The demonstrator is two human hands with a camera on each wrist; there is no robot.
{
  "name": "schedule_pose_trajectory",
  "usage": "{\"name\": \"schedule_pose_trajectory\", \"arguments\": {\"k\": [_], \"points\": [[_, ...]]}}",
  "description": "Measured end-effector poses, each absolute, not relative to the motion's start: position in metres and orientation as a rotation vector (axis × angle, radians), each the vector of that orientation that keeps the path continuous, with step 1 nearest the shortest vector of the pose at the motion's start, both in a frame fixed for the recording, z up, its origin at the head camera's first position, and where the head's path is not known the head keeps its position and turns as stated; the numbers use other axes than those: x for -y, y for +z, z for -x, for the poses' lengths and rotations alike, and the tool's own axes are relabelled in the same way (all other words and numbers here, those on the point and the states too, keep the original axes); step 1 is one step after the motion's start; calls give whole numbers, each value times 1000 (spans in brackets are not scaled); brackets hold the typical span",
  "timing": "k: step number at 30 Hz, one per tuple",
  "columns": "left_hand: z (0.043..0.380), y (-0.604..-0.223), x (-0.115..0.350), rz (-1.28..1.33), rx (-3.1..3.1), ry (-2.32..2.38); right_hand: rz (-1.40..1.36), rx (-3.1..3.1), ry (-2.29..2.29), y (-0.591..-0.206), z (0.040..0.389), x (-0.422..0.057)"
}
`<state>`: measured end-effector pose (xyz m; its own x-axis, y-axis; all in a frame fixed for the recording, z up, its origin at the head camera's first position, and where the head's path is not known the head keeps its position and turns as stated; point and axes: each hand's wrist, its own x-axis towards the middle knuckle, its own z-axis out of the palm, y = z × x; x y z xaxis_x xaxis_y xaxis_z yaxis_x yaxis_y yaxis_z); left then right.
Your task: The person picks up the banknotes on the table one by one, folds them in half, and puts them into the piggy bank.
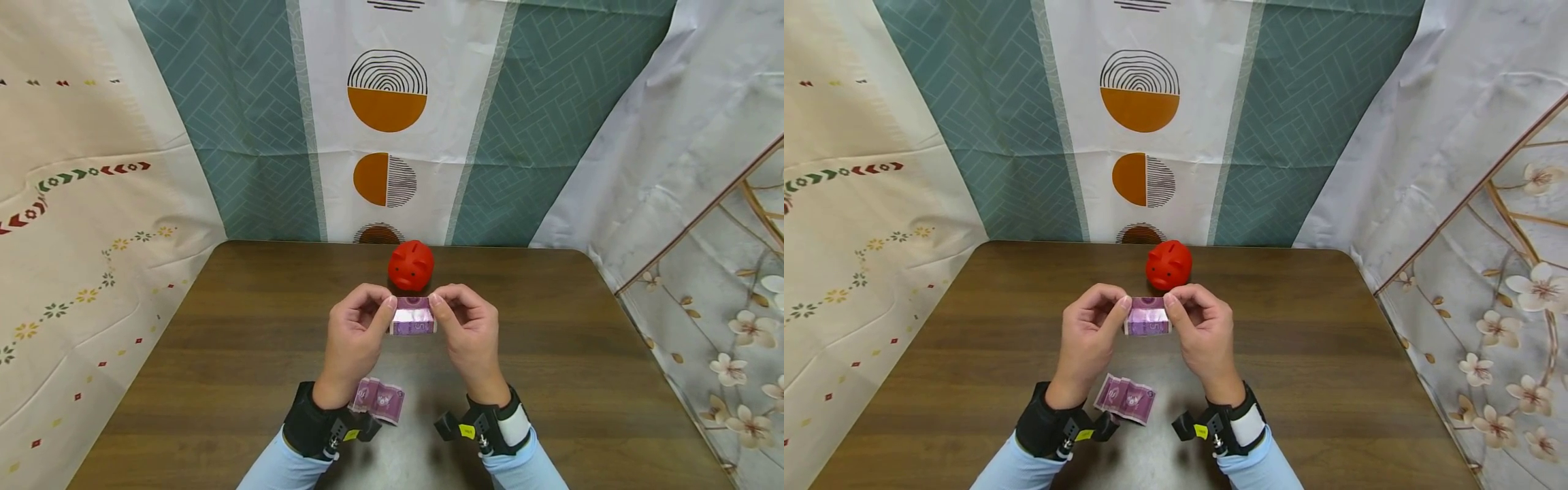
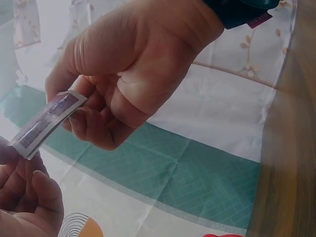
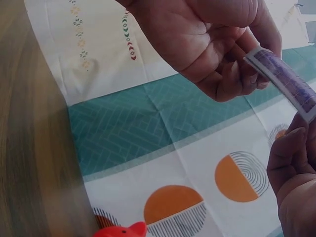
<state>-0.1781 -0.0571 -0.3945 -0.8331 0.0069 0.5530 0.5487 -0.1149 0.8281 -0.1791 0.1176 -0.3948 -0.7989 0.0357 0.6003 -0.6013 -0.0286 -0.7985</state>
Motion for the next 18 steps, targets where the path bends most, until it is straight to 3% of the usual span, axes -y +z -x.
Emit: {"name": "schedule_pose_trajectory", "arguments": {"k": [18], "points": [[181,-396,59,719,1844,-1944,-597,1874,1876,-397,179,-114]]}}
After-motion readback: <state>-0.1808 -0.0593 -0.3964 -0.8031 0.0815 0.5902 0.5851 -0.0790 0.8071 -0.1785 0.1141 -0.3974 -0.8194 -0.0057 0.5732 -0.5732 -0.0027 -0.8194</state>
